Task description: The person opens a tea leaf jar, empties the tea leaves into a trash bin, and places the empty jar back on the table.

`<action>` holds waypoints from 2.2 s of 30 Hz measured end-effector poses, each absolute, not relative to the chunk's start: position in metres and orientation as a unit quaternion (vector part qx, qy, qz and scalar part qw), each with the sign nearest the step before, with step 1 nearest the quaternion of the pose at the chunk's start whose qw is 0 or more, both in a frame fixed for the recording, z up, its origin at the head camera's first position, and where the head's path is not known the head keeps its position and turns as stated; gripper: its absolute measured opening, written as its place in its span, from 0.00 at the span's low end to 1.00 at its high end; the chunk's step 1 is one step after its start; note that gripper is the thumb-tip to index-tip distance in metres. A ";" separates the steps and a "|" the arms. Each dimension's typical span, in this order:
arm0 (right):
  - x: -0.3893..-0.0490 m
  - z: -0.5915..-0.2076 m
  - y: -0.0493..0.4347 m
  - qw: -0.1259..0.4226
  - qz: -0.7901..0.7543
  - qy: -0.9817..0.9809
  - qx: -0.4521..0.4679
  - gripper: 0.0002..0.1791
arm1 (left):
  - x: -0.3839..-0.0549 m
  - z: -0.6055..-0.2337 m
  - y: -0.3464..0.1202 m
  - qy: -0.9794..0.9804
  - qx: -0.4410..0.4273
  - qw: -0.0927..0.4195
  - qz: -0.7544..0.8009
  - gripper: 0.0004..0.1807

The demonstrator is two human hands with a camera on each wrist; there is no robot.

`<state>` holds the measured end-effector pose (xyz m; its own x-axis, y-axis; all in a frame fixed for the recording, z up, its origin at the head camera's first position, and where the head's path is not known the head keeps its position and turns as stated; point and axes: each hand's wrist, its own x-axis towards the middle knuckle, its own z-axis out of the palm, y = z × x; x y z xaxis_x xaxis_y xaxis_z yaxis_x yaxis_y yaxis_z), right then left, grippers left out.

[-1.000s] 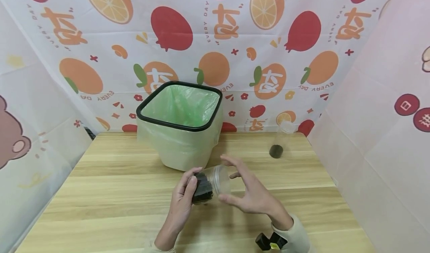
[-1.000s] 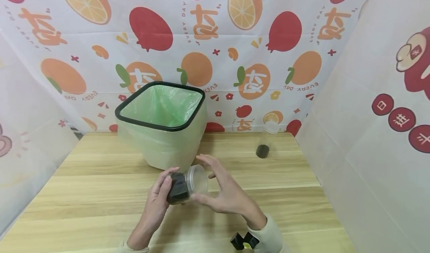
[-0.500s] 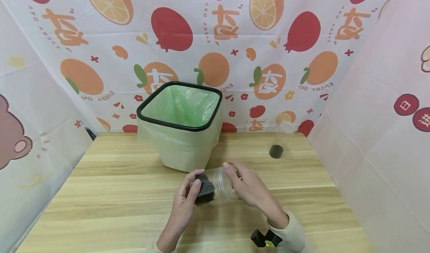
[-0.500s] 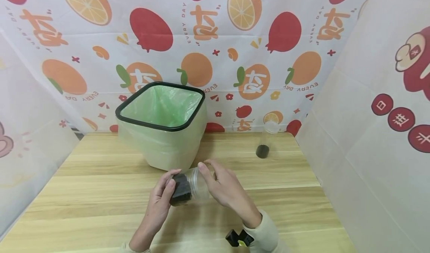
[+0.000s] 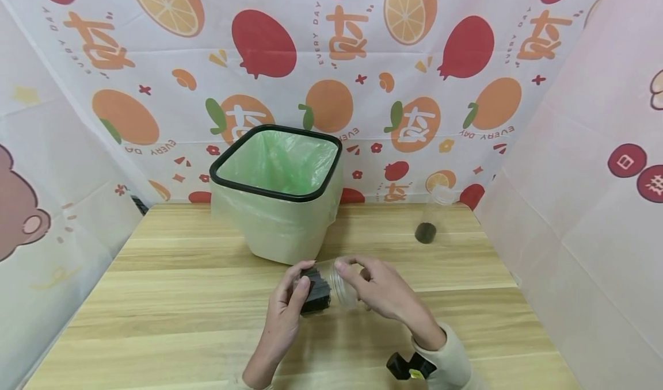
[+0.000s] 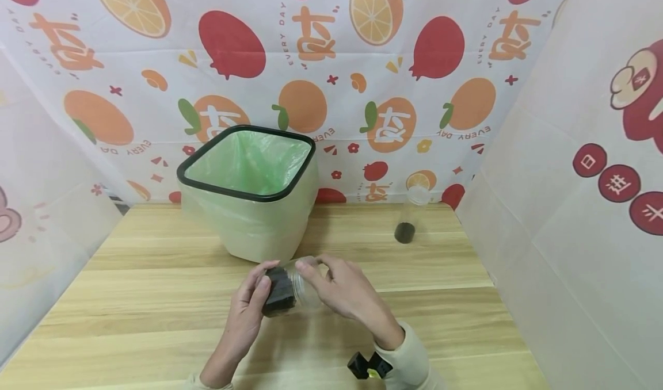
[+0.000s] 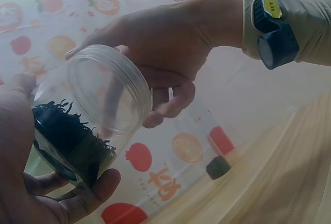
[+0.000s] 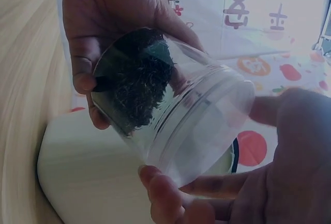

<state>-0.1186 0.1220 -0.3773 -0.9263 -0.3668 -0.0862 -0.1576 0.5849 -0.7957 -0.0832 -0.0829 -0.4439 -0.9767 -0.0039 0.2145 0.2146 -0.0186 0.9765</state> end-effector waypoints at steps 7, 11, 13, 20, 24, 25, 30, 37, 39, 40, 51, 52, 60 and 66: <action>-0.118 -0.378 0.123 0.078 -0.415 0.887 -0.186 0.29 | -0.085 -0.445 -0.086 -0.691 -0.068 0.075 -0.715 0.18; -0.118 -0.377 0.124 0.073 -0.433 0.873 -0.212 0.28 | -0.085 -0.446 -0.088 -0.693 -0.059 0.071 -0.715 0.18; -0.118 -0.378 0.124 0.072 -0.444 0.863 -0.228 0.30 | -0.085 -0.446 -0.089 -0.696 -0.056 0.071 -0.712 0.18; -0.116 -0.377 0.127 0.072 -0.478 0.830 -0.280 0.35 | -0.086 -0.448 -0.089 -0.697 -0.056 0.068 -0.712 0.19; -0.116 -0.377 0.128 0.075 -0.484 0.818 -0.303 0.40 | -0.085 -0.448 -0.089 -0.701 -0.053 0.065 -0.708 0.19; -0.117 -0.378 0.128 0.074 -0.483 0.817 -0.306 0.40 | -0.085 -0.448 -0.088 -0.703 -0.051 0.066 -0.706 0.19; -0.118 -0.380 0.129 0.058 -0.474 0.817 -0.324 0.43 | -0.085 -0.447 -0.088 -0.702 -0.054 0.065 -0.707 0.19; -0.117 -0.381 0.129 0.024 -0.464 0.803 -0.373 0.46 | -0.083 -0.447 -0.089 -0.704 -0.044 0.065 -0.706 0.19; -0.117 -0.382 0.129 0.015 -0.463 0.797 -0.387 0.46 | -0.082 -0.447 -0.089 -0.699 -0.046 0.065 -0.710 0.19; -0.117 -0.382 0.129 0.012 -0.461 0.796 -0.392 0.46 | -0.082 -0.446 -0.089 -0.693 -0.048 0.063 -0.716 0.19; -0.116 -0.383 0.130 -0.050 -0.439 0.781 -0.442 0.43 | -0.076 -0.447 -0.094 -0.656 -0.041 0.031 -0.753 0.20; -0.116 -0.382 0.130 -0.052 -0.441 0.781 -0.439 0.43 | -0.076 -0.448 -0.095 -0.654 -0.040 0.029 -0.755 0.21; -0.119 -0.382 0.139 -0.041 -0.445 0.796 -0.409 0.44 | -0.076 -0.451 -0.097 -0.643 -0.046 0.017 -0.765 0.23; -0.122 -0.383 0.152 -0.039 -0.438 0.814 -0.381 0.45 | -0.076 -0.451 -0.098 -0.628 -0.038 0.005 -0.777 0.24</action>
